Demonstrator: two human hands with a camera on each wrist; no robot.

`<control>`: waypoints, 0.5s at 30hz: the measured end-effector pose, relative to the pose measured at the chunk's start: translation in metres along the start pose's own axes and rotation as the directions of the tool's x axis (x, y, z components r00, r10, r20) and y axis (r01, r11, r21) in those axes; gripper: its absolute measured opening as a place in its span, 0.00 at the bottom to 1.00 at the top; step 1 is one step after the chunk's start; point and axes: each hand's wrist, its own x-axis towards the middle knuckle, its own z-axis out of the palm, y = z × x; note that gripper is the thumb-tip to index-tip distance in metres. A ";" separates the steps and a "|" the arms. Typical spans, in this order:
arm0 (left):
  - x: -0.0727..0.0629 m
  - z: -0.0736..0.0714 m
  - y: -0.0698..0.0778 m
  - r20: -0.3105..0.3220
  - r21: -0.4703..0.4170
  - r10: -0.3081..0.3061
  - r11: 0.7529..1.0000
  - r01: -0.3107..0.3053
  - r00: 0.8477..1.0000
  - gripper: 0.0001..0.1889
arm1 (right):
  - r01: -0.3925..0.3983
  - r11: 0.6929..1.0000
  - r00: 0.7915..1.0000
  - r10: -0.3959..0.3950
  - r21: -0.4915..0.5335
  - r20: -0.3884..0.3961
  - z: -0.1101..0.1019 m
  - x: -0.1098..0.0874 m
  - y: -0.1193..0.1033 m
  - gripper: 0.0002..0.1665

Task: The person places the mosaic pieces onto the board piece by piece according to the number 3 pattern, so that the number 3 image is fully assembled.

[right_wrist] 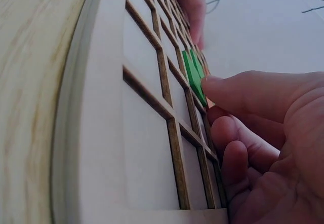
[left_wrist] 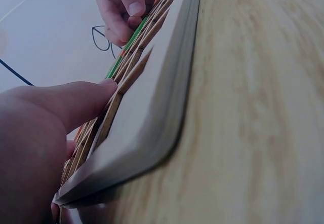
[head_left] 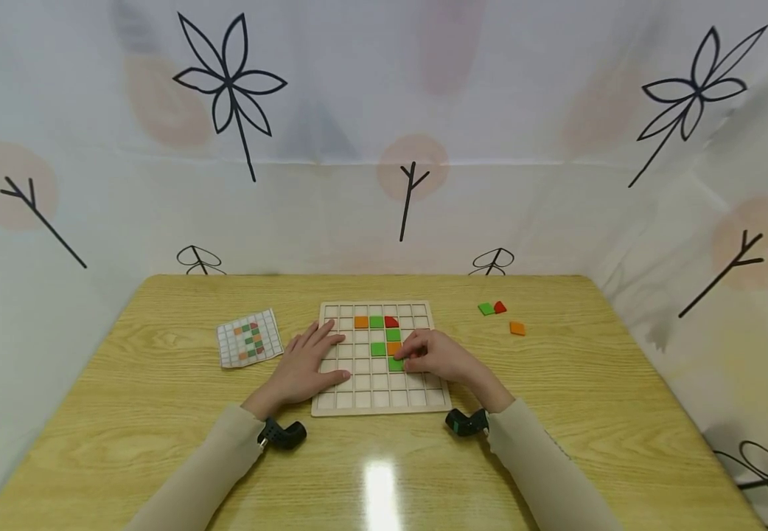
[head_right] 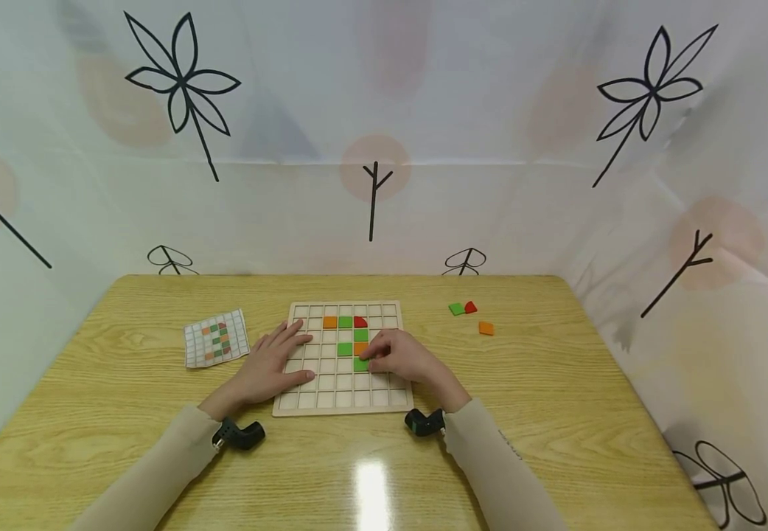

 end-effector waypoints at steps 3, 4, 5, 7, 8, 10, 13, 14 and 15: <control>0.000 0.000 0.000 0.001 -0.002 -0.001 1.000 0.001 1.000 0.36 | 0.000 1.000 1.000 0.000 0.004 -0.003 0.000 0.000 0.002 0.07; 0.000 0.000 0.000 0.001 0.000 -0.002 1.000 0.002 1.000 0.36 | -0.001 1.000 1.000 0.001 0.008 -0.006 0.000 0.000 0.003 0.07; -0.001 0.000 0.001 0.003 0.002 -0.002 1.000 0.002 1.000 0.36 | -0.001 1.000 1.000 0.001 0.014 -0.010 0.000 0.000 0.003 0.08; -0.001 0.000 0.000 0.003 0.006 -0.003 1.000 0.003 1.000 0.36 | 0.002 1.000 1.000 -0.001 0.021 -0.024 -0.001 -0.001 0.003 0.08; -0.001 0.000 0.001 0.005 0.008 -0.004 1.000 0.004 1.000 0.36 | 0.002 1.000 0.999 -0.001 0.020 -0.037 -0.001 -0.001 0.003 0.08; 0.000 0.001 0.000 0.007 0.014 -0.003 1.000 0.003 1.000 0.36 | 0.006 1.000 0.998 -0.005 0.014 -0.069 -0.002 -0.002 0.003 0.09; -0.001 0.001 0.000 0.007 0.015 -0.003 1.000 0.003 1.000 0.36 | -0.007 1.000 0.991 0.004 -0.016 -0.137 -0.004 -0.005 0.002 0.08; 0.000 0.001 0.000 0.008 0.014 -0.003 1.000 0.003 1.000 0.36 | -0.015 1.000 0.987 0.011 -0.022 -0.158 -0.006 -0.006 0.002 0.08; -0.001 0.001 0.000 0.006 0.015 -0.003 1.000 0.003 1.000 0.36 | -0.019 1.000 0.984 0.015 -0.024 -0.176 -0.007 -0.008 0.002 0.08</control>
